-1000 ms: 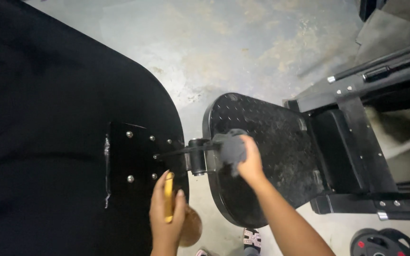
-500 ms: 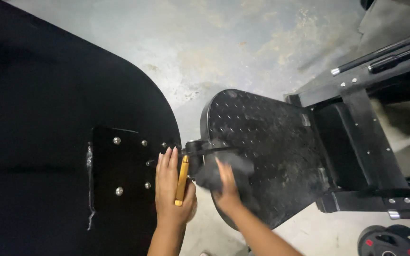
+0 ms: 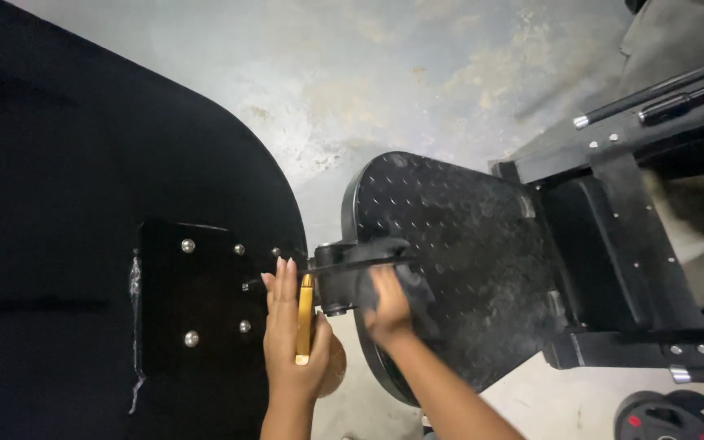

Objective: Spraying and wiping down various gym machines and benches with a cleaning solution and cloth.

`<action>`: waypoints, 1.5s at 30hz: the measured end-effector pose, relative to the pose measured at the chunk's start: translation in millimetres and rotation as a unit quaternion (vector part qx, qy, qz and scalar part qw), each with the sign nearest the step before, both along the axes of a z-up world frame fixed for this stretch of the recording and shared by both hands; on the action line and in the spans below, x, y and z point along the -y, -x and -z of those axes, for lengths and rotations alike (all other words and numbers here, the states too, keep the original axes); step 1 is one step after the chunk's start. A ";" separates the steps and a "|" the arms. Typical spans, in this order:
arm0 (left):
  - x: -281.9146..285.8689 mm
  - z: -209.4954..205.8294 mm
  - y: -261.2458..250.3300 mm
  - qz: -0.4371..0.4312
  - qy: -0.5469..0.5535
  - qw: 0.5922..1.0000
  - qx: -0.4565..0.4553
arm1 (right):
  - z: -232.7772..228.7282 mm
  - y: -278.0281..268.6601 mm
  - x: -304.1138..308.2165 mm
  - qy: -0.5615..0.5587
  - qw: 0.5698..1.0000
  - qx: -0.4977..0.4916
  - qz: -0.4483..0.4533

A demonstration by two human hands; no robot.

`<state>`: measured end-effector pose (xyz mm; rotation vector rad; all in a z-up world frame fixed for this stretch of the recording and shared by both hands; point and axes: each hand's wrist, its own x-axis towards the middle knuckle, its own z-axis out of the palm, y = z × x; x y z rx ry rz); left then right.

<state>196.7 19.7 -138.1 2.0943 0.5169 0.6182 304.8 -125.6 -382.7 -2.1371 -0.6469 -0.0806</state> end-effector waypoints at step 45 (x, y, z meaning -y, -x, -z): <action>51.9 20.5 51.5 -0.043 -0.047 0.998 -0.015 | -89.9 -6.8 18.1 0.061 0.979 -0.014 -0.193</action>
